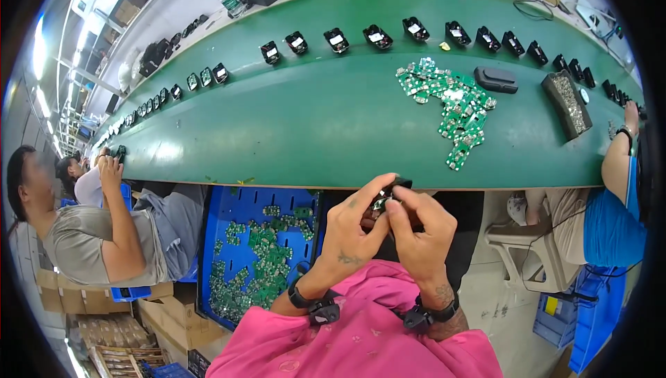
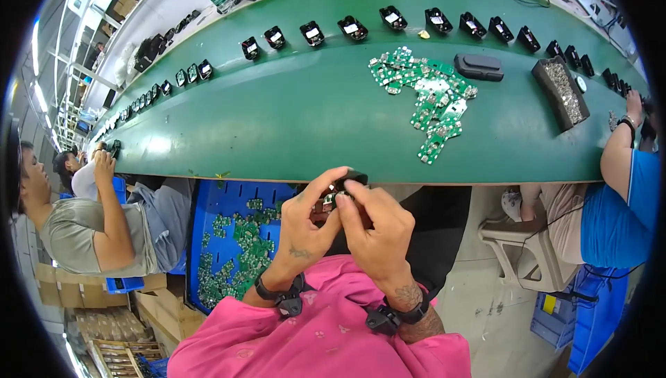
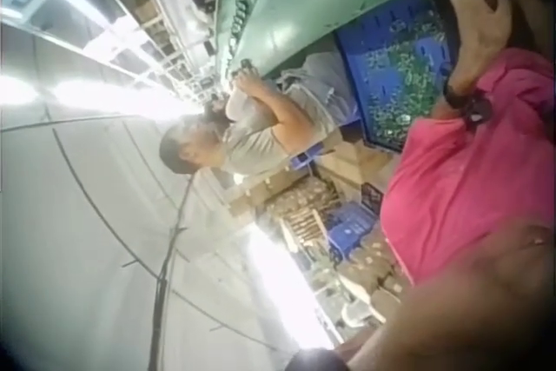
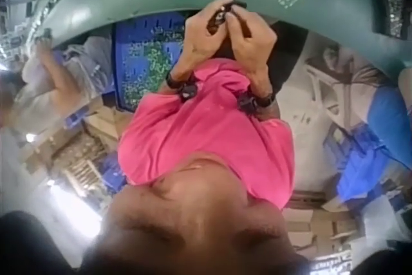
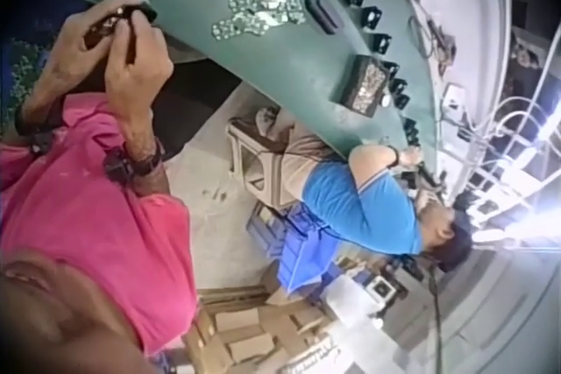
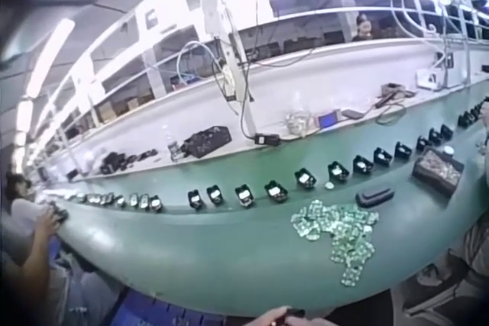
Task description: Assembling small electronic circuit boards into plastic casings on a production line.
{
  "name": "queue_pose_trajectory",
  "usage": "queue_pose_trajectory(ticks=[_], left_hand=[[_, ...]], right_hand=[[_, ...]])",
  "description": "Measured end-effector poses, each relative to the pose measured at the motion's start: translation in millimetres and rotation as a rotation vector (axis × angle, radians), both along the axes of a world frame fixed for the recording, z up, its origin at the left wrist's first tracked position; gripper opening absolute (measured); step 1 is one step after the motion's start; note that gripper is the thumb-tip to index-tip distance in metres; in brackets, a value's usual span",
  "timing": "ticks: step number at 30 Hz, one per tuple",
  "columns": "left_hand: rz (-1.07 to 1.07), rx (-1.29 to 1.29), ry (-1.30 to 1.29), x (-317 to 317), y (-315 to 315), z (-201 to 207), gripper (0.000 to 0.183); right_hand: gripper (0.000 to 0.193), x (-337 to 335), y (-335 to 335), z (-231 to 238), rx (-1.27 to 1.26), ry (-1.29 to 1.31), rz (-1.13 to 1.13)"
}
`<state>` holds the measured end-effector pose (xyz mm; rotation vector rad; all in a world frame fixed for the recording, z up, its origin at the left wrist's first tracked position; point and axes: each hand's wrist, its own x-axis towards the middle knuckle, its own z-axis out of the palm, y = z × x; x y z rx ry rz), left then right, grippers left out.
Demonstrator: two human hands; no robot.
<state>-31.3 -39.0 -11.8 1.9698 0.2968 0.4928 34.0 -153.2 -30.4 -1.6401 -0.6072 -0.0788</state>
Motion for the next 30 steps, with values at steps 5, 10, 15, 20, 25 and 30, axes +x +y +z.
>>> queue_pose_trajectory(ticks=[5,10,15,20,25,30], left_hand=[[-0.002,0.150,-0.017,-2.6,1.1,-10.5,0.045],[-0.103,-0.158,0.128,-5.6,8.6,-18.6,0.044],[-0.005,-0.250,0.136,-6.9,11.8,-20.9,0.045],[-0.061,-0.215,0.079,1.7,-0.3,-25.1,0.043],[-0.014,-0.231,0.004,2.9,-1.7,-24.0,0.043],[0.009,-0.190,-0.053,2.0,10.3,-16.7,0.043]], right_hand=[[0.008,3.4,1.3,-6.2,0.009,-0.034,0.043],[0.006,16.4,3.1,-28.0,-0.143,-0.394,0.051],[0.004,16.5,12.4,-25.4,-0.121,-0.427,0.086],[0.003,9.9,6.4,-31.9,-0.125,-0.427,-0.118],[0.004,3.7,5.1,-26.3,-0.040,-0.261,-0.050],[0.006,4.8,12.5,-6.7,0.048,-0.030,0.135]])
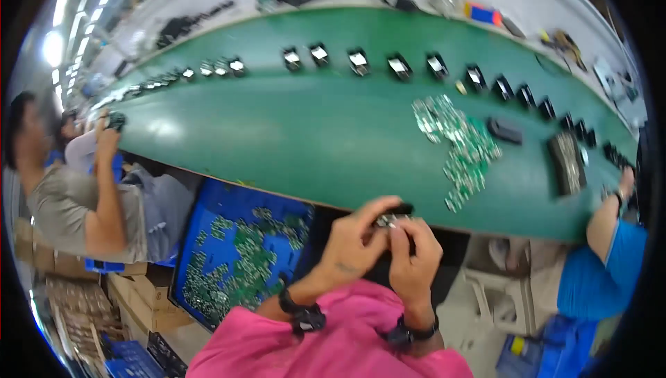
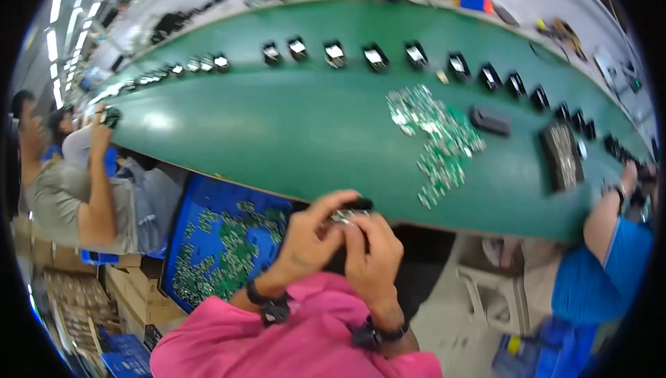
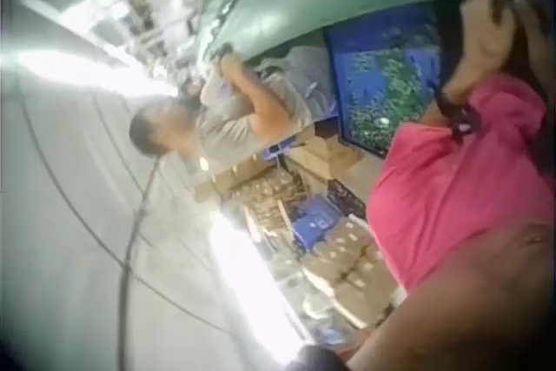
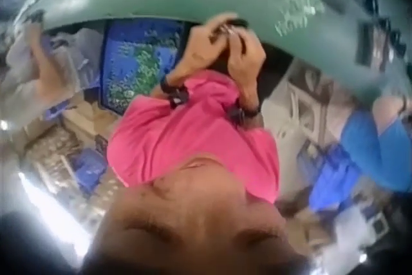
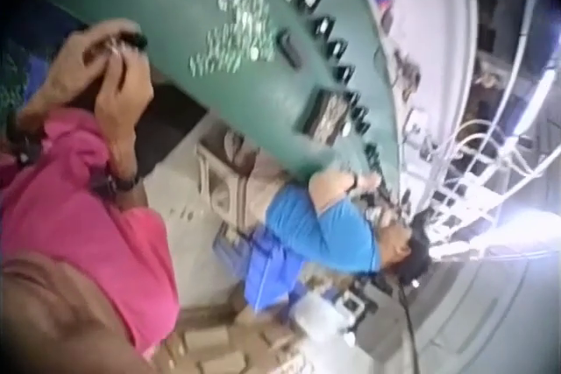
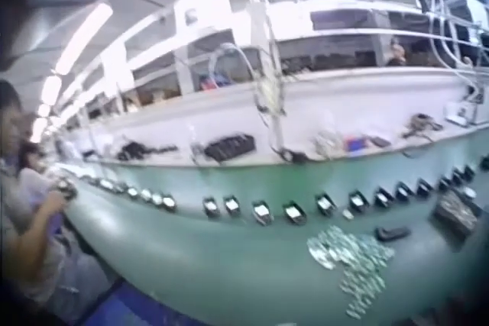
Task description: Assembling small electronic circuit boards into plastic casings on a production line.
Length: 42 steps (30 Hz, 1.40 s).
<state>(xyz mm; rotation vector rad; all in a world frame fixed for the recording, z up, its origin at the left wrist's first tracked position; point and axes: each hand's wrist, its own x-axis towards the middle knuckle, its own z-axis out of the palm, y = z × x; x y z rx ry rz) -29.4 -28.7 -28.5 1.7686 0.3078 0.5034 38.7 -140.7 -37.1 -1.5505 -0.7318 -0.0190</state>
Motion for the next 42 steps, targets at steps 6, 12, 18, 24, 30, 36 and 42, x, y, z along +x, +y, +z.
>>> queue_pose_trajectory(ticks=[6,12,18,24,30,36,42], left_hand=[[-0.079,-0.165,0.072,11.3,-1.1,-2.4,0.048],[-0.089,-0.110,0.122,15.7,3.6,4.6,0.046],[-0.072,0.061,0.060,19.7,2.5,-1.9,0.042],[-0.039,-0.062,0.140,11.7,-0.1,-8.2,0.041],[0.088,0.155,-0.076,32.9,1.1,13.1,0.041],[0.091,0.229,-0.101,32.0,3.1,20.1,0.045],[0.097,0.303,-0.162,27.2,-1.8,13.4,0.045]], right_hand=[[0.006,10.6,-8.1,-10.3,0.006,0.076,0.041],[0.007,27.1,-8.8,3.6,-0.096,-0.061,0.089],[0.008,24.3,-10.7,2.8,-0.117,0.073,0.073],[0.011,17.4,-13.7,-1.7,-0.177,0.133,0.095],[0.009,29.7,-4.0,7.6,-0.114,-0.059,-0.214],[0.009,35.0,-3.2,16.5,-0.184,-0.182,-0.144],[0.009,21.4,-3.1,13.5,-0.074,0.021,-0.125]])
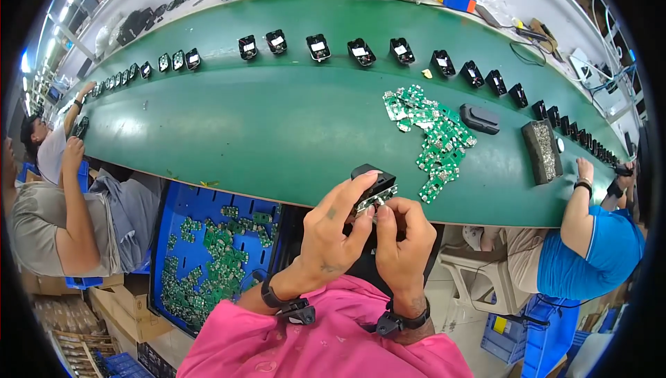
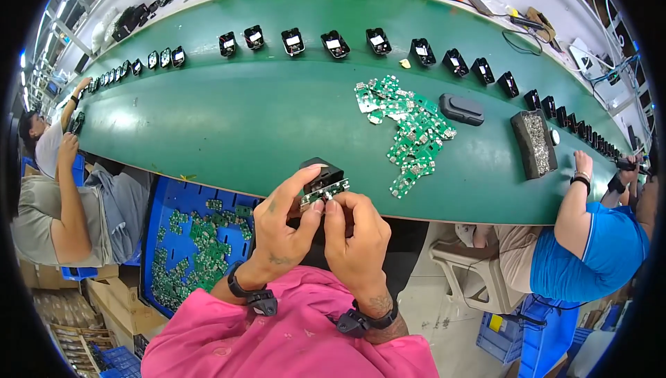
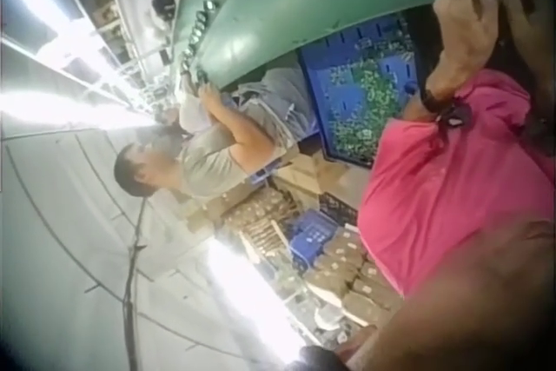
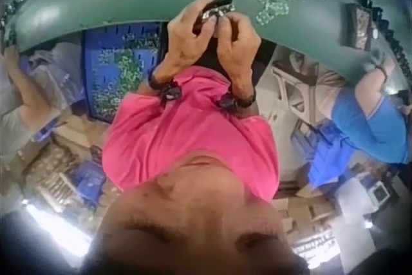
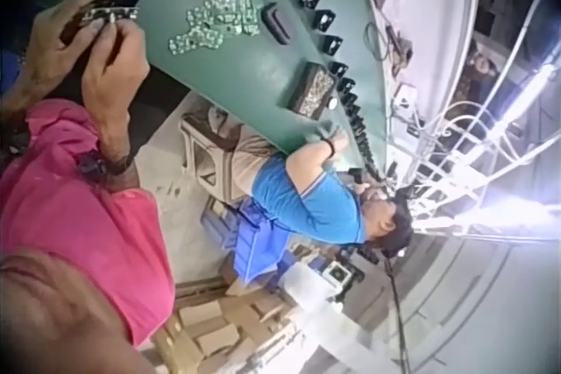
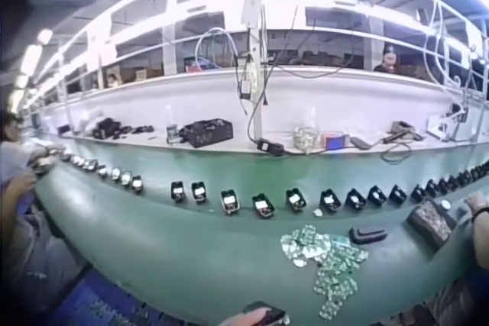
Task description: Assembling small electronic circuit boards into plastic casings on a production line.
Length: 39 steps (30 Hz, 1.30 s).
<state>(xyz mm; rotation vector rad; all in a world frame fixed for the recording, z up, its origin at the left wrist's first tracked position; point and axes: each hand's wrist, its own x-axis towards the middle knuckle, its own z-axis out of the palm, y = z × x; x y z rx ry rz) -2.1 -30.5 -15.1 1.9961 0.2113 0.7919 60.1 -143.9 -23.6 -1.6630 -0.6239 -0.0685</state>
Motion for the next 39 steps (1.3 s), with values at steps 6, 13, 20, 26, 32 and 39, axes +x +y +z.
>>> queue_pose_trajectory(ticks=[6,13,20,26,32,39], left_hand=[[-0.003,-0.013,0.022,-3.2,-1.3,-0.3,0.045],[-0.009,0.051,0.012,-0.7,1.0,-1.2,0.044],[-0.002,0.162,-0.038,2.4,-1.4,-0.2,0.044],[0.006,0.151,-0.088,4.4,-4.4,0.0,0.046],[-0.022,0.118,-0.033,1.2,-2.5,5.4,0.047],[-0.050,0.202,0.012,-1.6,1.4,6.3,0.050]], right_hand=[[0.006,-2.4,-3.2,4.5,-0.071,-0.102,-0.007],[0.007,10.8,-10.6,16.6,-0.220,-0.275,0.068],[0.009,6.4,-10.7,18.4,-0.261,-0.328,0.026],[0.010,2.3,-9.8,14.3,-0.270,-0.354,0.006],[0.012,6.8,-17.1,20.3,-0.376,-0.433,0.035],[0.007,10.4,-21.9,33.1,-0.509,-0.414,0.108]])
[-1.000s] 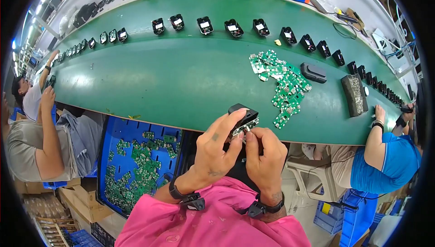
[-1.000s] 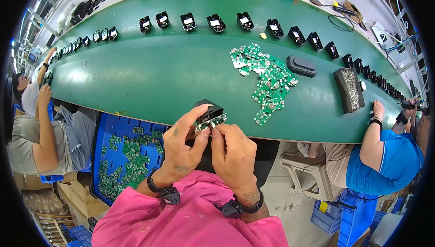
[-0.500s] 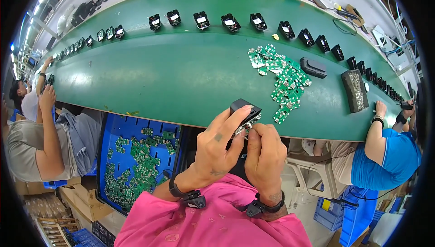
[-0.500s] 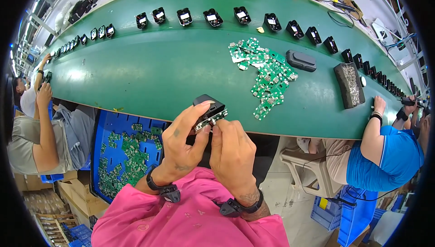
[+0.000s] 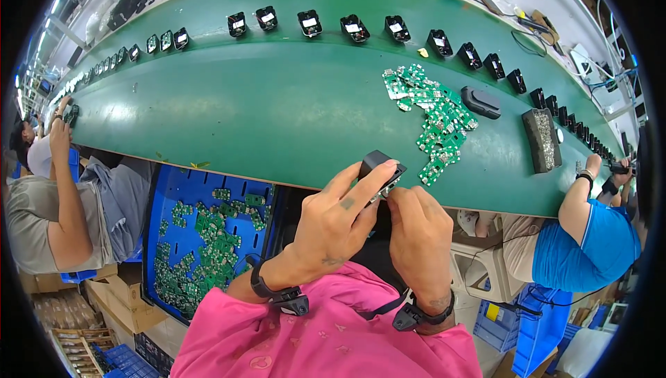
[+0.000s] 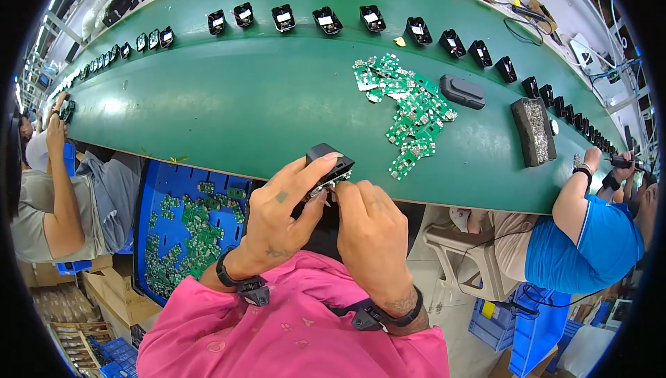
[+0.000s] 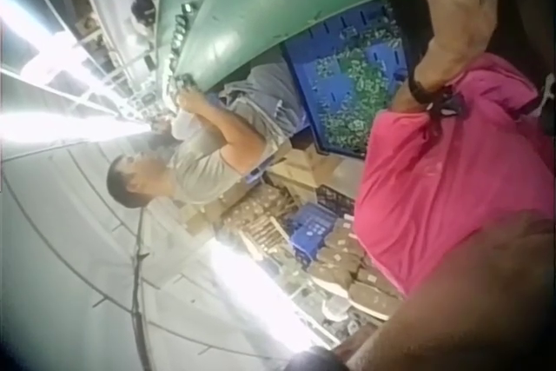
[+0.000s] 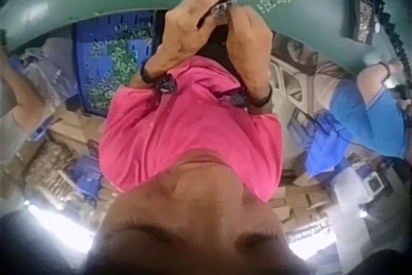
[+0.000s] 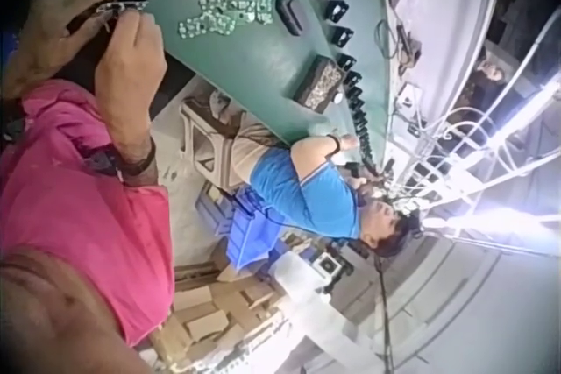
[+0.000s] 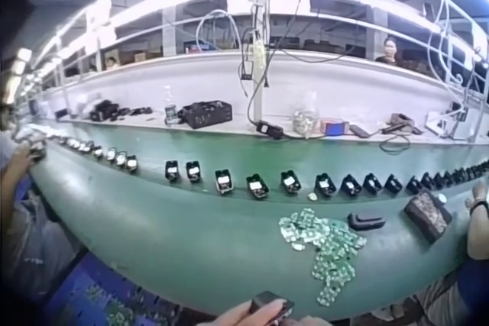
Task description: Assembling small electronic circuit boards into plastic casings on a production line.
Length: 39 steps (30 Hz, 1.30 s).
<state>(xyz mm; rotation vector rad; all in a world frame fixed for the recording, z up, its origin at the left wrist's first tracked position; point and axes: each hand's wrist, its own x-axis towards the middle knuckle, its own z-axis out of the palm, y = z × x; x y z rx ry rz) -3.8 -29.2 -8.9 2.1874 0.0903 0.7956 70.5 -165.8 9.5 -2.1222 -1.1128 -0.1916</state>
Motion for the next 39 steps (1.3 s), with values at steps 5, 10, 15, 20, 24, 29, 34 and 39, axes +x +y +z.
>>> queue_pose_trajectory(ticks=[5,10,15,20,24,29,34,39], left_hand=[[0.006,0.065,0.057,-3.5,4.3,4.0,0.051],[-0.003,0.045,0.061,-3.0,3.8,-1.3,0.052],[-0.028,0.142,0.081,-3.4,8.0,-2.2,0.057],[-0.015,0.049,0.067,-8.0,6.6,-10.0,0.059],[0.044,0.093,0.109,-11.9,2.3,-1.0,0.057],[0.108,0.141,0.116,-12.8,-6.6,-4.6,0.055],[0.152,0.182,0.073,-9.3,-7.4,-10.0,0.054],[0.064,-0.043,0.111,-10.0,5.0,-13.6,0.051]], right_hand=[[0.005,-1.1,3.7,-1.3,-0.007,0.060,0.004],[0.004,9.1,-1.6,0.4,-0.060,0.065,0.087],[0.002,15.1,-0.4,7.9,-0.115,0.107,0.148],[0.002,10.1,3.8,3.9,-0.059,0.180,0.117],[0.003,5.6,5.8,0.8,-0.037,0.169,0.099],[0.004,6.5,5.5,-7.0,-0.015,0.194,0.105],[0.003,5.9,7.6,-6.3,0.006,0.226,0.097],[0.005,12.2,12.8,-17.8,0.094,0.261,0.104]])
